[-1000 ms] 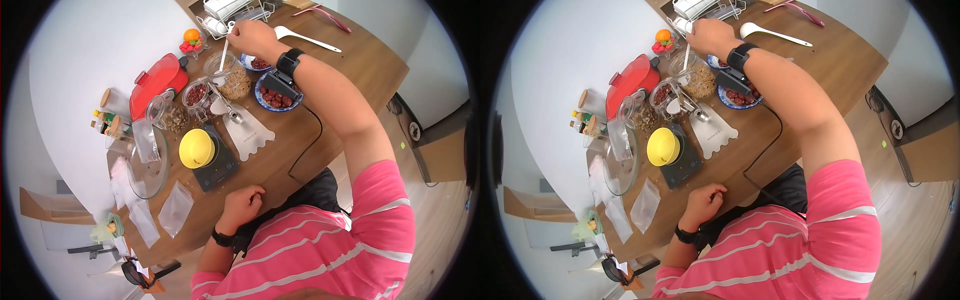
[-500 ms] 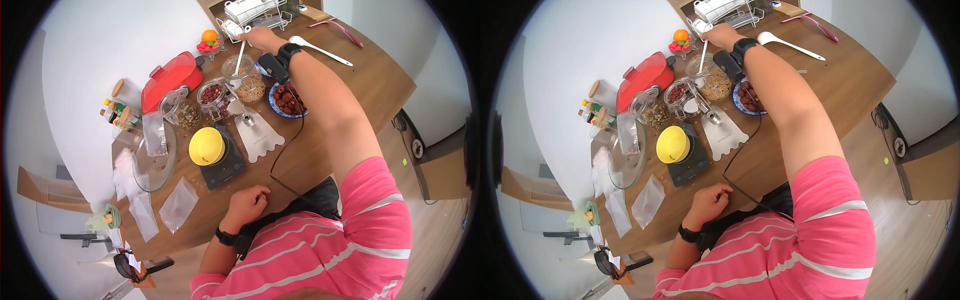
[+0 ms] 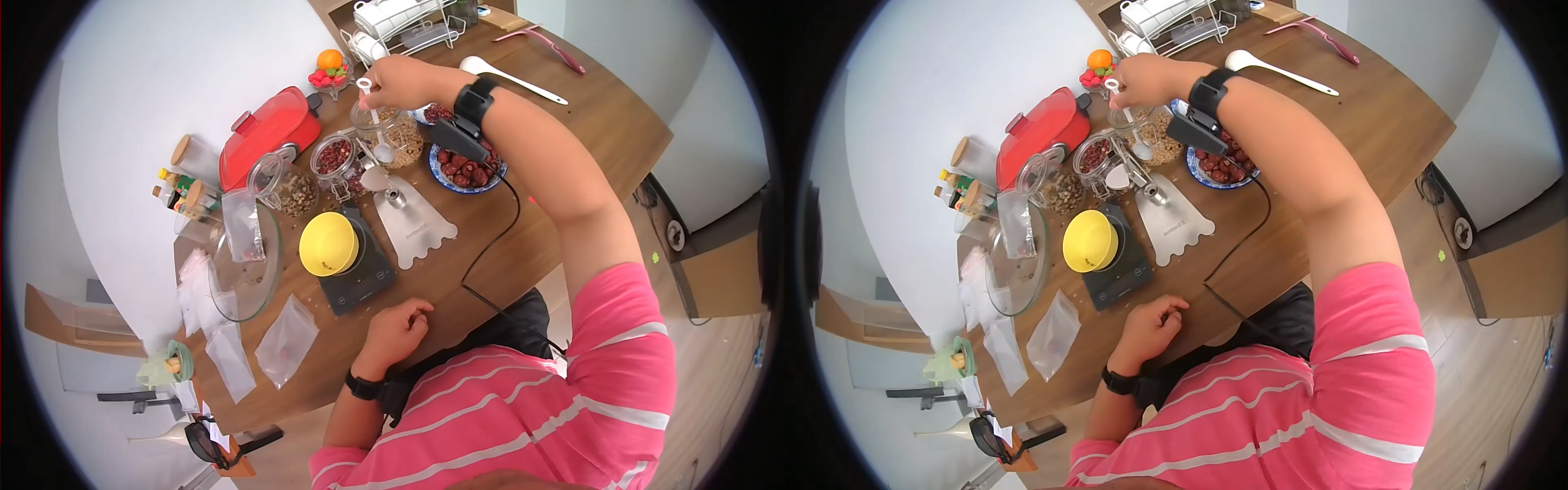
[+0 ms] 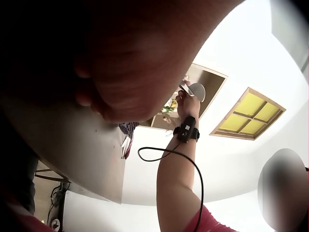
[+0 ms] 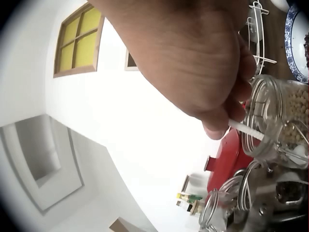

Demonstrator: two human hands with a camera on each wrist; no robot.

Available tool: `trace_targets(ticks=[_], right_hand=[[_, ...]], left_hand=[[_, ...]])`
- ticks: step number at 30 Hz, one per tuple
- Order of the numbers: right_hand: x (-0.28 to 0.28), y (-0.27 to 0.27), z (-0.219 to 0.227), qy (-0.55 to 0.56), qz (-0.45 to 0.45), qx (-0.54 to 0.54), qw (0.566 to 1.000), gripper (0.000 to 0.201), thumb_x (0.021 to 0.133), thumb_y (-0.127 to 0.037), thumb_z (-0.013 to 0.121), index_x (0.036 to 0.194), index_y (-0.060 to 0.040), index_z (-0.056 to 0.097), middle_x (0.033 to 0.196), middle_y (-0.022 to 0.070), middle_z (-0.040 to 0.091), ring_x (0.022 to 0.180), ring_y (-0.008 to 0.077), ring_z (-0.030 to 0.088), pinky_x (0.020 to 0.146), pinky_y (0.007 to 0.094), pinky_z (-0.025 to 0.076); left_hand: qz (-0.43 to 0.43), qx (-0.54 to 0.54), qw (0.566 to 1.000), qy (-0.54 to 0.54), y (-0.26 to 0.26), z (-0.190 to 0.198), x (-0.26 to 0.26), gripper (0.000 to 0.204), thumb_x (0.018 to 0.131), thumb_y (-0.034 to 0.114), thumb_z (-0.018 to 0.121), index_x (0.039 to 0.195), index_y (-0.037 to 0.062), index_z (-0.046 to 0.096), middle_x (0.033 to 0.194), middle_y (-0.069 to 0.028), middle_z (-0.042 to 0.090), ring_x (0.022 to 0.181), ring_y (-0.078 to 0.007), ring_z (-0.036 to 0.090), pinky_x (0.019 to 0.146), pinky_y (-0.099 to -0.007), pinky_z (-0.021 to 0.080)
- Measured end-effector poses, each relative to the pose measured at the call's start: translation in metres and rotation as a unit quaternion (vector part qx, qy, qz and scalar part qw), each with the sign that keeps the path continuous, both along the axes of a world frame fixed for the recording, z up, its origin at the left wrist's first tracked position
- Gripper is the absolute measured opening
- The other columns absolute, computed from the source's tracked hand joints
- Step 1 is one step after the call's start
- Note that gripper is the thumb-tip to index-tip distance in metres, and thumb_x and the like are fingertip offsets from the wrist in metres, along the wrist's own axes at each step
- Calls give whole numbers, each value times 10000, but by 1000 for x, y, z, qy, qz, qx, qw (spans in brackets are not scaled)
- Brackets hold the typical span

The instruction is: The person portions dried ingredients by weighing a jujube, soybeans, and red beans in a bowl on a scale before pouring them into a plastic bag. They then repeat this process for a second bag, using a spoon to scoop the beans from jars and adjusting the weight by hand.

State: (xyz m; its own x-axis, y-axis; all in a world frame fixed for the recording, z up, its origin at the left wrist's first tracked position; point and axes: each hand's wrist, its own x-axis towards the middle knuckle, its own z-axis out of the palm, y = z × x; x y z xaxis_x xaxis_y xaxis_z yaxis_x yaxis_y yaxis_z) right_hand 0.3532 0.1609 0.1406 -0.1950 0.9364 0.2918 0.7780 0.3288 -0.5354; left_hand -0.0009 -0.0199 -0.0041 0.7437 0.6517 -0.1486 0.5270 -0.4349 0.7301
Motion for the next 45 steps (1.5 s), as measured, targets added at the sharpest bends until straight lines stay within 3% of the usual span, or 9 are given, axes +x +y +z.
trace_targets(ticks=[3, 5, 8, 11, 21, 26, 33, 39, 45], right_hand=[[-2, -11, -2, -70, -53, 57, 995, 249, 931, -308, 720, 1026, -92, 800, 890, 143, 767, 823, 299, 725, 773, 399, 549], [1, -17, -1, -87, -101, 126, 983, 247, 939, -335, 722, 1018, -114, 799, 875, 149, 755, 833, 333, 719, 771, 427, 550], [3, -24, 1, -75, -125, 130, 981, 292, 952, -382, 715, 1004, -106, 794, 829, 161, 739, 791, 349, 708, 746, 453, 545], [-1, -29, 10, -47, -154, 124, 979, 343, 961, -409, 700, 994, -79, 786, 804, 180, 727, 774, 365, 705, 728, 462, 541], [-5, -19, -2, 20, -163, 125, 979, 427, 950, -453, 690, 992, -36, 772, 777, 206, 714, 778, 396, 705, 735, 477, 546], [-9, -20, -15, 1, -173, 95, 980, 436, 965, -471, 647, 1026, -53, 759, 874, 177, 757, 873, 377, 740, 795, 485, 577], [-10, -17, -36, 47, -182, 136, 973, 389, 944, -439, 706, 981, -59, 778, 805, 196, 731, 796, 397, 708, 742, 482, 554], [17, 0, -50, 116, -216, 61, 967, 442, 920, -457, 689, 831, -36, 793, 796, 200, 744, 796, 371, 740, 771, 437, 585], [28, -17, -49, 228, -262, 28, 937, 361, 899, -427, 691, 767, -114, 814, 698, 96, 742, 692, 273, 728, 709, 394, 572]], left_hand=[[3, -5, 1000, 6, -2, -3, -3, 210, 923, 178, 642, 1104, 137, 740, 846, -89, 748, 749, -284, 728, 688, -384, 563], [-11, 2, 1000, -16, 0, -4, -3, 206, 939, 119, 649, 1125, 78, 728, 797, -69, 723, 676, -176, 685, 646, -307, 525], [-6, -14, 1000, -11, 3, -5, -2, 203, 941, 109, 645, 1124, 75, 727, 789, -55, 717, 670, -151, 672, 643, -294, 516], [8, -29, 999, -10, 5, -3, 0, 219, 926, 153, 647, 1121, 103, 731, 827, -93, 741, 711, -251, 717, 668, -356, 547], [5, -63, 998, -3, 9, -2, 0, 236, 926, 135, 641, 1142, 78, 718, 808, -97, 729, 703, -231, 709, 665, -344, 536], [9, -67, 998, -15, 10, -5, 0, 226, 924, 108, 638, 1133, 62, 711, 776, -77, 703, 668, -186, 672, 653, -317, 515], [16, -85, 996, -24, 12, -9, 0, 227, 925, 95, 632, 1136, 54, 706, 755, -67, 685, 659, -150, 641, 643, -300, 500], [22, -97, 995, -20, 13, -8, 0, 234, 923, 97, 628, 1139, 50, 705, 769, -62, 690, 679, -150, 649, 656, -302, 506], [23, -88, 995, -25, 12, -6, 0, 231, 931, 111, 625, 1137, 47, 708, 776, -66, 697, 690, -166, 671, 666, -311, 518]])
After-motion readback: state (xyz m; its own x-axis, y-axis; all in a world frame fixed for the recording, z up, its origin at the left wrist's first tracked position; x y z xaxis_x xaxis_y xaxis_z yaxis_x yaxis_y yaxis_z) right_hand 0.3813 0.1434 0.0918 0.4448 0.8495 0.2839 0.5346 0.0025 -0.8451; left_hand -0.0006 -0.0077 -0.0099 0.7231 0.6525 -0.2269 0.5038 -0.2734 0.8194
